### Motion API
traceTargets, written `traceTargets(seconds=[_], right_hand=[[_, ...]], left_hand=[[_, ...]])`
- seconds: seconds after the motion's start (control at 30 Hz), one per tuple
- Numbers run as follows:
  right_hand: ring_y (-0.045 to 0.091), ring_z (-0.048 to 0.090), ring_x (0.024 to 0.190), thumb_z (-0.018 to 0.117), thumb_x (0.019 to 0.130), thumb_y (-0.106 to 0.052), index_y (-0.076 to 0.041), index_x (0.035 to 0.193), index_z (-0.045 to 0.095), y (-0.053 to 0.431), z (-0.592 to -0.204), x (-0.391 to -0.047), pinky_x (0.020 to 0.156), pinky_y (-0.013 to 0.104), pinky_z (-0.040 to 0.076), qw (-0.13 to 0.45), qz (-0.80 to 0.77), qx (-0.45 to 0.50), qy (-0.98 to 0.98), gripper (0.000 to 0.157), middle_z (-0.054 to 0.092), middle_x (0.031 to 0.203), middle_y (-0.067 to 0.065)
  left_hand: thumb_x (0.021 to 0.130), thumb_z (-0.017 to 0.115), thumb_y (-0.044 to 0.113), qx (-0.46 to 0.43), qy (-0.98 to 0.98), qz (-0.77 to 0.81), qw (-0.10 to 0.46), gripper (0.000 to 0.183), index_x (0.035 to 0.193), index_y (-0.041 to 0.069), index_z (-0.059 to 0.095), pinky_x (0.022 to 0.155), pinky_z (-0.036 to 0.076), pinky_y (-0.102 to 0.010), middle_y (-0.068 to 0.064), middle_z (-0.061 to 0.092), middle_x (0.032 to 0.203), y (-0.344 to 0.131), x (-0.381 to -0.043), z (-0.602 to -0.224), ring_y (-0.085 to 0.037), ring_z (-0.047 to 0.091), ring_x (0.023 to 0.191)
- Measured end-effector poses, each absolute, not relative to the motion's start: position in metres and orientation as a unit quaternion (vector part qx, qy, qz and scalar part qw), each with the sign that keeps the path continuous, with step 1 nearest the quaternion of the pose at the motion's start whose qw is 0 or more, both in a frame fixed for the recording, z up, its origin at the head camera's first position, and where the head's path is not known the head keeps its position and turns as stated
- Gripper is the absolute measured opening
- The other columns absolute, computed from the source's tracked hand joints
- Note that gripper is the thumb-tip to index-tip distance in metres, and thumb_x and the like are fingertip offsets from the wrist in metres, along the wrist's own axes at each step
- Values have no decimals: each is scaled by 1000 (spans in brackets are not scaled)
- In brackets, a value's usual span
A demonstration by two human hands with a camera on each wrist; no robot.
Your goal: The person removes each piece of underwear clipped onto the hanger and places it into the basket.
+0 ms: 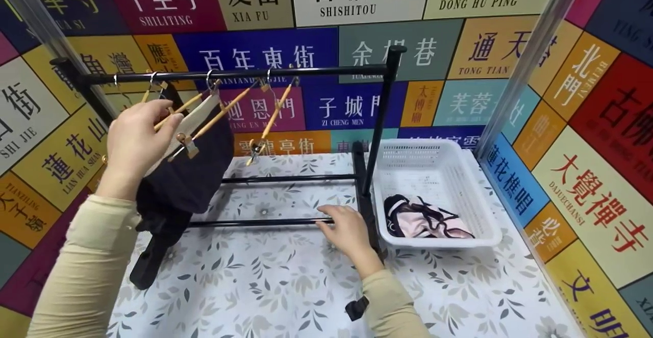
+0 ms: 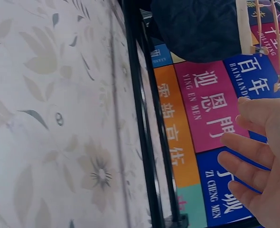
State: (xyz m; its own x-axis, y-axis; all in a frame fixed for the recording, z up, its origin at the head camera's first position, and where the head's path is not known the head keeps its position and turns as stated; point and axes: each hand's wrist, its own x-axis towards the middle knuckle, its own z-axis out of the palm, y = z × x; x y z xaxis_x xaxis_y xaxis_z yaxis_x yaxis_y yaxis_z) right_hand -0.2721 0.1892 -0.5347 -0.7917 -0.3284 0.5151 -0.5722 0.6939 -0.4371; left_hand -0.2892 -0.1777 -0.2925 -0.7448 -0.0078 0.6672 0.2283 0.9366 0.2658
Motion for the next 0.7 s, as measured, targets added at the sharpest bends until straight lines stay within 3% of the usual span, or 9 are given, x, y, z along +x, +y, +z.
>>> traceTargets(seconds=[0.43, 0.7], right_hand=[[27, 65, 106, 76, 86, -21, -11, 117, 71, 174, -555, -269, 96, 44, 47, 178, 297, 251, -904, 33, 71, 114, 4], [28, 63, 111, 74, 88, -25, -13, 121, 70, 166, -561, -265, 97, 45, 46, 141, 295, 234, -916, 36, 69, 120, 4]], left_hand=[[95, 63, 39, -17, -958, -155, 239, 53, 136, 6, 55, 92, 37, -62, -23, 59, 130, -204, -293, -283, -46, 52, 116], [93, 66, 36, 4, -967, -135, 217, 56, 138, 4, 53, 90, 37, -61, -27, 57, 128, -211, -299, -291, -48, 52, 113]])
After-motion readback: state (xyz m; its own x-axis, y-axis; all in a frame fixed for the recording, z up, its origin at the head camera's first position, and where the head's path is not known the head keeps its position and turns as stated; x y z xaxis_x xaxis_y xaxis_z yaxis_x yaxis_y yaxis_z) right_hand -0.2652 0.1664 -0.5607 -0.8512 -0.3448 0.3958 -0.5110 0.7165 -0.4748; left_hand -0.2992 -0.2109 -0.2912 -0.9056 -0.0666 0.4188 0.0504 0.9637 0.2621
